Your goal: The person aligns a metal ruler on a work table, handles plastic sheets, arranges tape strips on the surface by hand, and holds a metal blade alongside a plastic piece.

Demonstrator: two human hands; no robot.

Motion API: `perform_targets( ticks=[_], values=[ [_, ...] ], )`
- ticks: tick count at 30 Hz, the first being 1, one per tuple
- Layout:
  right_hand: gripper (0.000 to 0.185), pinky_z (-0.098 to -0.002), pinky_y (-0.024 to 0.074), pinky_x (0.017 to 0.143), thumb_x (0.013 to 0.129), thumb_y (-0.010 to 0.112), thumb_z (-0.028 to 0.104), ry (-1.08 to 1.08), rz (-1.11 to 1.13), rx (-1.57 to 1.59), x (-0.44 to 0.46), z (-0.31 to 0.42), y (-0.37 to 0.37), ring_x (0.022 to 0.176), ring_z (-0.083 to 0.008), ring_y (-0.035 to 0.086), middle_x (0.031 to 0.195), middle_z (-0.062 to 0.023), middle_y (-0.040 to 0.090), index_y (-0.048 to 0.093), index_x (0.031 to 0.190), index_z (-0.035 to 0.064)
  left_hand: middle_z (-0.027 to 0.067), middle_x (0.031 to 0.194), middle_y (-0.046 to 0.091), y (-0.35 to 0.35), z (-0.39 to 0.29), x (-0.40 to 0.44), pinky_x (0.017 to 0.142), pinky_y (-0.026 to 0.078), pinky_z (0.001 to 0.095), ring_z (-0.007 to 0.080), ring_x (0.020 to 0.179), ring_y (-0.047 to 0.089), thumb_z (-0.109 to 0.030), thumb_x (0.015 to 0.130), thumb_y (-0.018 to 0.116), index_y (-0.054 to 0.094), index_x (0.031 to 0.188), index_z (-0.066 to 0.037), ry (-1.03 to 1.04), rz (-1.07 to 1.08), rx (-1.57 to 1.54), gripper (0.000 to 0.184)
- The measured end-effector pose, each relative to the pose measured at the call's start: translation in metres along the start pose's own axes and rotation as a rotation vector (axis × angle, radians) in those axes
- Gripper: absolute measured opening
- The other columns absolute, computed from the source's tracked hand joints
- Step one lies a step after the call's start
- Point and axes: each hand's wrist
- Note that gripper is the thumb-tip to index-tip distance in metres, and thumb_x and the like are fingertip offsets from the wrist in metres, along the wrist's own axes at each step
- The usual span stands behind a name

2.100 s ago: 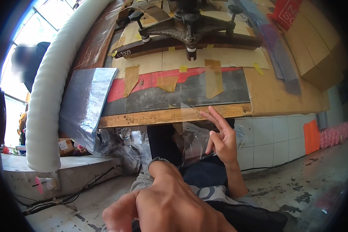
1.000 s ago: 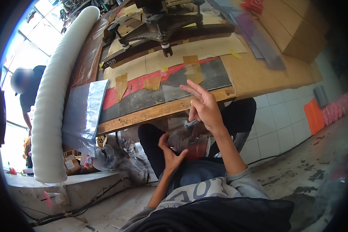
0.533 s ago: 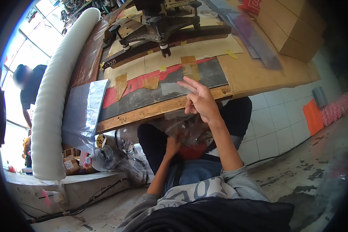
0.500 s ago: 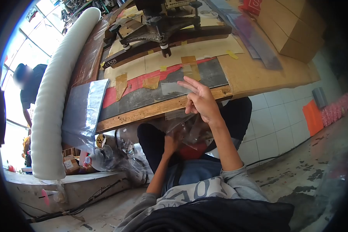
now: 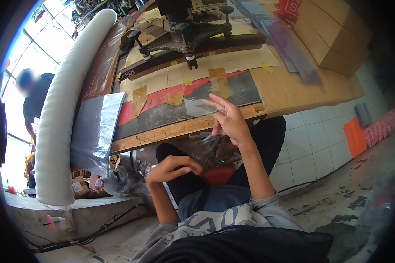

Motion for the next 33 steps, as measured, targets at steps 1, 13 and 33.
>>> perform_targets(
  ticks=[1,13,33],
  values=[
    [0.066,-0.0177,0.0309,0.036,0.078,0.040,-0.006,0.005,0.000,-0.007,0.000,0.000,0.000,0.047,-0.0097,0.057,0.138,-0.0173,0.050,0.032,0.143,-0.0050,0.0148,0.093,0.068,-0.008,-0.020,-0.001,0.080,0.052,0.0335,0.0254,0.089,0.068,-0.013,0.094,0.053,0.064,0.105,0.000,0.036,-0.041,-0.032,0.020],
    [0.055,-0.0214,0.0402,0.040,0.088,0.044,0.000,-0.048,-0.077,-0.162,-0.003,0.003,-0.003,0.055,-0.0125,0.061,0.135,-0.0167,0.052,0.033,0.142,-0.0015,0.0083,0.141,0.047,-0.037,0.004,0.090,0.112,0.024,0.0481,0.0282,0.135,0.037,-0.031,0.096,0.048,0.050,0.132,-0.017,-0.108,-0.702,1.132,0.039],
    [0.063,-0.0780,0.0091,0.101,0.095,0.041,0.052,-0.522,-0.244,-1.646,0.029,-0.023,0.008,0.137,-0.0200,0.037,0.144,-0.0075,0.045,0.046,0.138,0.0074,0.0101,0.145,0.041,-0.039,0.006,0.100,0.112,0.015,0.0596,0.0274,0.140,0.032,-0.019,0.087,0.051,0.048,0.129,-0.012,-0.150,-0.705,1.089,0.043]
  ],
)
Point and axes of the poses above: each hand's wrist, its own x-axis towards the middle knuckle, its own y-axis out of the palm, z = x × y
